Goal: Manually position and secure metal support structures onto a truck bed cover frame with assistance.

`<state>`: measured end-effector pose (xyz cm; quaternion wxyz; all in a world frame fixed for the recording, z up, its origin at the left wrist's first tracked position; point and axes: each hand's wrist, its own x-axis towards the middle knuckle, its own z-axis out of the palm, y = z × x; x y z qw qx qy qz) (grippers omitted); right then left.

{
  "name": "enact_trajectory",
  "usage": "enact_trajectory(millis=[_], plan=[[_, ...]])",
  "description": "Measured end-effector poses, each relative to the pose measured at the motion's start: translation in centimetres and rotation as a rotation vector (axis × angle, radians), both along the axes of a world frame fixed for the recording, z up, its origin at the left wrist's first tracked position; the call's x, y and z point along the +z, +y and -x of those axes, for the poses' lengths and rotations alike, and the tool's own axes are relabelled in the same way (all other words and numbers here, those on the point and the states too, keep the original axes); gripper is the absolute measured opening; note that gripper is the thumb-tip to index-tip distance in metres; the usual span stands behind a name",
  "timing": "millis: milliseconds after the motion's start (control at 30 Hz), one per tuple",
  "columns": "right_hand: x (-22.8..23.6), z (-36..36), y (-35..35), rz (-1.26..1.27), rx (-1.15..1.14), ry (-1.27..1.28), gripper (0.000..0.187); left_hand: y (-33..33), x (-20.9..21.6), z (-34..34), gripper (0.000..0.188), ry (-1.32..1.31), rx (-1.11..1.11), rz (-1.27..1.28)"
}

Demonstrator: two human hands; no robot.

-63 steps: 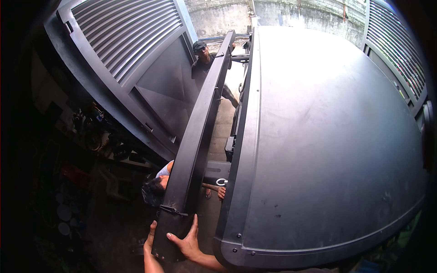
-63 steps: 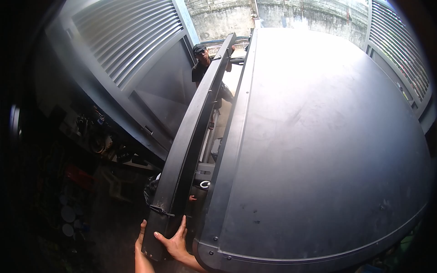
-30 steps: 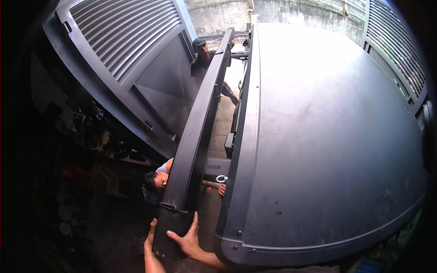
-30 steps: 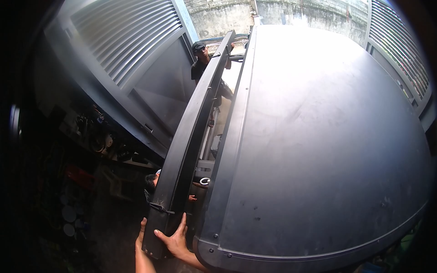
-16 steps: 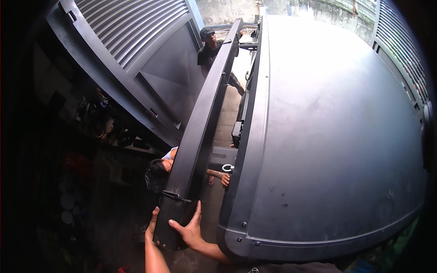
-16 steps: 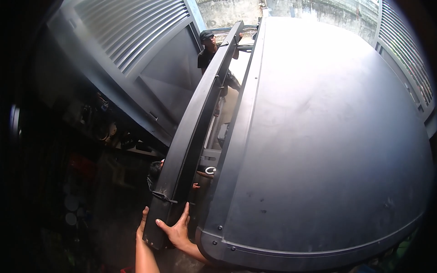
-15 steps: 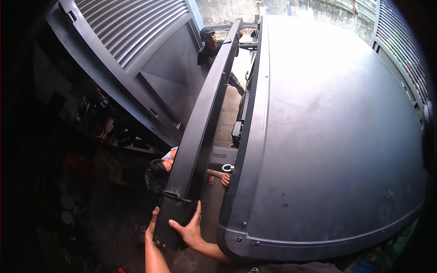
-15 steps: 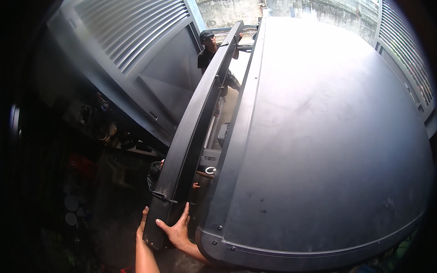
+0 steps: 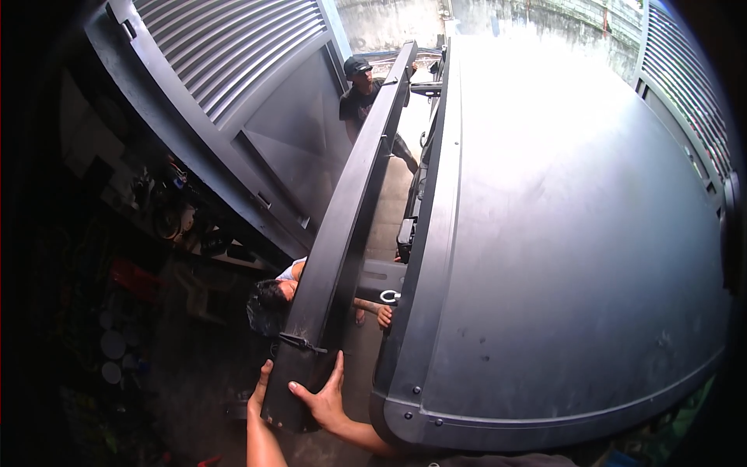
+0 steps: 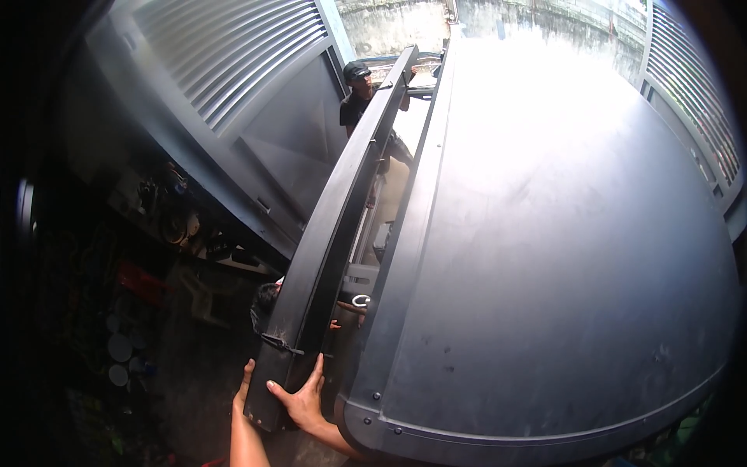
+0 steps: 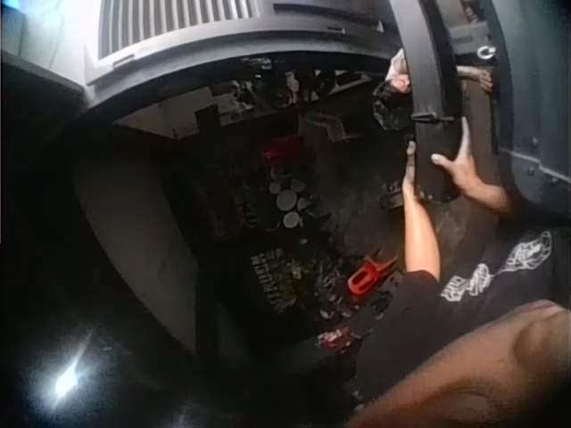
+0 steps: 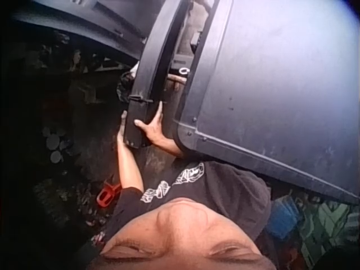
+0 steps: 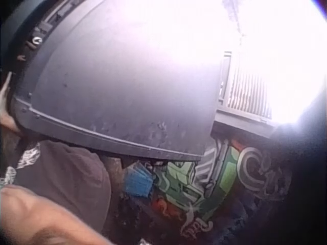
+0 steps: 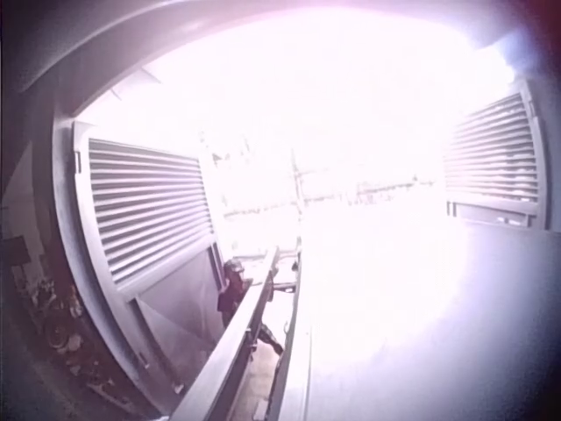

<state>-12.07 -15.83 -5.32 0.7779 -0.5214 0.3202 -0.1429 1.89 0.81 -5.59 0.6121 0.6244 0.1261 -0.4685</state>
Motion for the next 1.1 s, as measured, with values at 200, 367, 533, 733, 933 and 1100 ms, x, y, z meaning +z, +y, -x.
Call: enact_trajectory(millis=[200, 367, 533, 733, 933, 1100], plan=[[-0.3, -0.1, 0.1, 0.047, -0.012, 0.012, 0.155, -0.9, 1.1, 0.7, 0.118, -0.021, 0.022, 0.007], [-0.2, -0.1, 0.0, 0.029, 0.036, 0.006, 0.154, -1.4, 2.0, 0.9, 0.115, -0.026, 0.113, -0.053], [-0.2, -0.1, 0.1, 0.011, -0.015, -0.001, 0.154, -1.2, 1.6, 0.8, 0.115, 0.011, 0.035, 0.039], [-0.4, -0.2, 0.0, 0.075, -0.013, 0.005, 0.156, -1.0, 0.9, 0.5, 0.119, -0.020, -0.002, 0.043], [-1.0, -0.3, 0.3, 0.069, -0.012, 0.013, 0.155, -0.5, 0.1, 0.1, 0.122, -0.027, -0.027, 0.009], [-1.4, -0.3, 0.4, 0.061, -0.021, -0.002, 0.155, -0.3, 0.0, 0.1, 0.121, -0.011, -0.026, -0.013]])
